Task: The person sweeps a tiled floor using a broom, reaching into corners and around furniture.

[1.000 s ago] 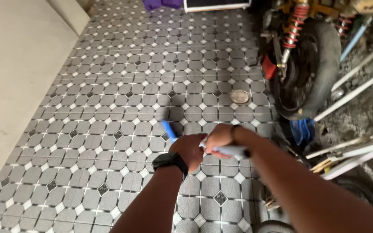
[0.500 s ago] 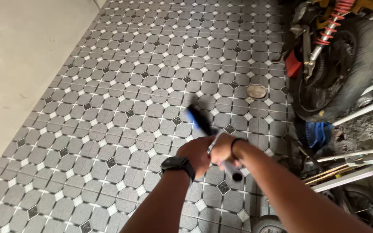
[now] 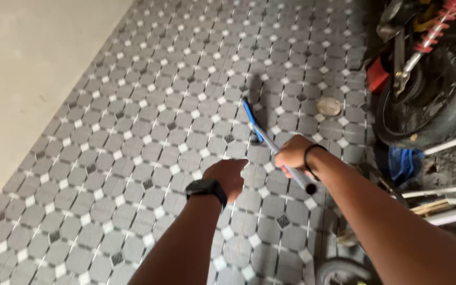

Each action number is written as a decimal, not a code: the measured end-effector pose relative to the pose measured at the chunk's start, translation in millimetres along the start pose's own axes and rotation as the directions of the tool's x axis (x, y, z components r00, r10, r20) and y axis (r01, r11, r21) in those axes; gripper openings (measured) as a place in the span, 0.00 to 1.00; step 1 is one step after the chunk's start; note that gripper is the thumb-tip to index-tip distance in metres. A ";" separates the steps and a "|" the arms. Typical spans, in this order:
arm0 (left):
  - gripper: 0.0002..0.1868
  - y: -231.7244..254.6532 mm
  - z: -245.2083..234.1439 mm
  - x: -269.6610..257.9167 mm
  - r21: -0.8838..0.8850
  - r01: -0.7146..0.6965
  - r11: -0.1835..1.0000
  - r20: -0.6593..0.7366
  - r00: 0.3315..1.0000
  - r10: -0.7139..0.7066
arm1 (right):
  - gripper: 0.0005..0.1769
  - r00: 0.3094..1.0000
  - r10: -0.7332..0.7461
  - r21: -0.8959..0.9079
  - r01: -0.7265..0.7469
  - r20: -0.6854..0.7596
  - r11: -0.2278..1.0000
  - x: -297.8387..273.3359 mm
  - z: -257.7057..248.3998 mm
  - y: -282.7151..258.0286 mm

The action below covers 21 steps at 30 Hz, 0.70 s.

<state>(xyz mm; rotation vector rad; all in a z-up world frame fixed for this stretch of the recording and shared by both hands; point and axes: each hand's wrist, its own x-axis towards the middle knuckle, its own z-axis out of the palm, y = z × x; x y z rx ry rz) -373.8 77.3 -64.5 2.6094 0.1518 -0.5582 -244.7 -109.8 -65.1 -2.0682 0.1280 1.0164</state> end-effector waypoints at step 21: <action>0.29 -22.9 -143.0 -57.8 -0.105 -0.026 0.994 -0.345 0.939 -0.012 | 0.15 0.949 -0.177 -0.162 0.223 0.259 0.961 -90.0 63.8 -159.9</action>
